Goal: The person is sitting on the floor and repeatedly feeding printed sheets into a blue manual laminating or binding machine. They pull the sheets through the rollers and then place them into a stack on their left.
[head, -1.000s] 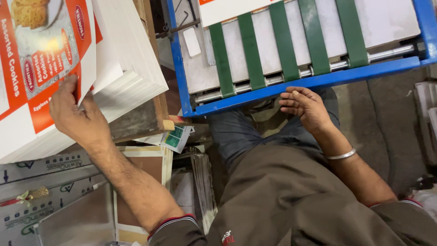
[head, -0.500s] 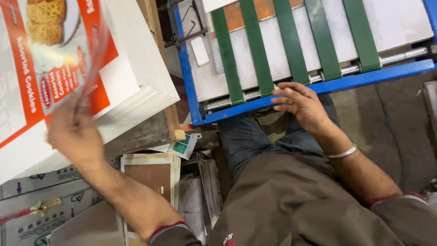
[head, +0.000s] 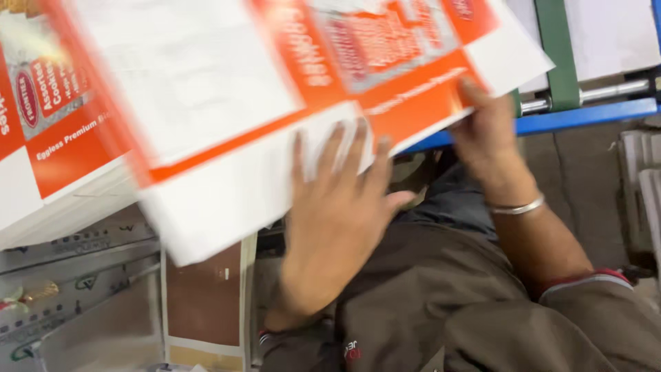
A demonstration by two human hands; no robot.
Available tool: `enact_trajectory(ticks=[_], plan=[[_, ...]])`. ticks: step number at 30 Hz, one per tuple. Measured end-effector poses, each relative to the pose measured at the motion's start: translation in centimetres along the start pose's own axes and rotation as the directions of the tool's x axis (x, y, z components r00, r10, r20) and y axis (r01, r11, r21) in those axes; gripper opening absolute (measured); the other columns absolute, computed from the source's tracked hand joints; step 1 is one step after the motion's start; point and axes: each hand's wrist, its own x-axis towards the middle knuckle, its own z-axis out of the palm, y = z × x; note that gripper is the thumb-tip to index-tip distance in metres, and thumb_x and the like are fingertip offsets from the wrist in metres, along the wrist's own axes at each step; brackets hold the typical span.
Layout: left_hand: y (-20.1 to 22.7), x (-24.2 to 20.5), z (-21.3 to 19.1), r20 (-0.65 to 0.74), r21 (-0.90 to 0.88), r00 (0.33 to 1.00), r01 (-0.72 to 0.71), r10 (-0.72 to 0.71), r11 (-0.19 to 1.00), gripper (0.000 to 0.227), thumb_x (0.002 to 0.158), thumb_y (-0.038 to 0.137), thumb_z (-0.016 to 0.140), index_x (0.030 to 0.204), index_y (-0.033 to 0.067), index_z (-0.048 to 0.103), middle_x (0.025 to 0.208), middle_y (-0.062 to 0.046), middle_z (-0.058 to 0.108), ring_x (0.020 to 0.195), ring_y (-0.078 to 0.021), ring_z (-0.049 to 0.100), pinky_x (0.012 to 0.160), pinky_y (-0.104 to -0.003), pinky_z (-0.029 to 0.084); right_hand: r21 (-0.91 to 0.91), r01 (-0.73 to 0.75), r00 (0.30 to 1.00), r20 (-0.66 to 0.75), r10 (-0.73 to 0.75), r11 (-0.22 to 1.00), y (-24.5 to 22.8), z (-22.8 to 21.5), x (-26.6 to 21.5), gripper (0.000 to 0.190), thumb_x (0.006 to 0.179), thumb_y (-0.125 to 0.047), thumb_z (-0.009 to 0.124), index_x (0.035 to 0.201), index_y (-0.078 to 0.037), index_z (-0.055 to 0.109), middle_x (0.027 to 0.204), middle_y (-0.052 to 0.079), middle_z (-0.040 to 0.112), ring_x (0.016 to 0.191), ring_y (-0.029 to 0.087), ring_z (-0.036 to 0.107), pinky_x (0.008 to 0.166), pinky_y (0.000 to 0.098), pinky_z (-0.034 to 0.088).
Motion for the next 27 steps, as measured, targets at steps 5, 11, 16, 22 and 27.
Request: enact_trajectory(ticks=[5, 11, 16, 22, 27], plan=[[-7.6, -2.7, -3.1, -0.225, 0.305, 0.939, 0.322, -0.26, 0.896, 0.062, 0.105, 0.042, 0.08, 0.148, 0.0028, 0.058, 0.158, -0.02, 0.05, 0.151, -0.04, 0.043, 0.125, -0.063, 0.03, -0.142, 0.196, 0.901, -0.364, -0.236, 0.97, -1.9, -14.6, 3.9, 0.051, 0.101, 0.014, 0.054, 0.149, 0.001, 0.045, 0.146, 0.018, 0.061, 0.134, 0.033, 0.066, 0.115, 0.0466, 0.06], [-16.2, -4.1, -2.1, -0.327, 0.371, 0.896, 0.415, -0.302, 0.831, 0.044, 0.095, 0.007, 0.071, 0.137, 0.0013, 0.06, 0.147, -0.015, 0.062, 0.135, -0.0323, 0.056, 0.117, -0.043, 0.045, -0.3, 0.259, 0.815, -0.441, -0.374, 0.918, -3.0, -23.1, 1.9, 0.046, 0.104, 0.015, 0.054, 0.148, 0.004, 0.046, 0.147, 0.02, 0.061, 0.133, 0.033, 0.068, 0.115, 0.0464, 0.063], [-17.5, -4.6, -1.3, -0.402, 0.444, 0.886, 0.409, -0.231, 0.797, 0.036, 0.092, 0.003, 0.072, 0.127, 0.0038, 0.065, 0.132, -0.01, 0.067, 0.122, -0.0282, 0.061, 0.106, -0.04, 0.048, -0.364, 0.259, 0.846, -0.361, -0.392, 0.895, -3.0, -22.1, 3.0, 0.046, 0.106, 0.014, 0.054, 0.151, 0.007, 0.048, 0.15, 0.02, 0.061, 0.138, 0.032, 0.066, 0.12, 0.0442, 0.059], [-20.0, -4.7, -0.9, -0.412, 0.474, 0.888, 0.399, -0.203, 0.785, 0.032, 0.089, 0.0, 0.067, 0.121, 0.0062, 0.067, 0.121, -0.006, 0.071, 0.113, -0.0245, 0.064, 0.098, -0.037, 0.048, -0.305, 0.208, 0.797, -0.498, -0.342, 0.929, -2.0, -19.9, 11.7, 0.041, 0.097, 0.002, 0.064, 0.132, -0.002, 0.043, 0.123, 0.017, 0.063, 0.114, 0.03, 0.069, 0.099, 0.0466, 0.066], [-20.6, -5.5, -0.8, -0.412, 0.463, 0.892, 0.38, -0.184, 0.801, 0.035, 0.088, 0.001, 0.066, 0.122, 0.0066, 0.066, 0.121, -0.005, 0.07, 0.107, -0.0244, 0.061, 0.096, -0.036, 0.047, -0.223, 0.149, 0.858, -0.455, -0.237, 0.964, 0.2, -19.2, 14.4, 0.032, 0.103, -0.007, 0.063, 0.131, 0.004, 0.056, 0.12, 0.02, 0.073, 0.107, 0.036, 0.08, 0.09, 0.0494, 0.069]])
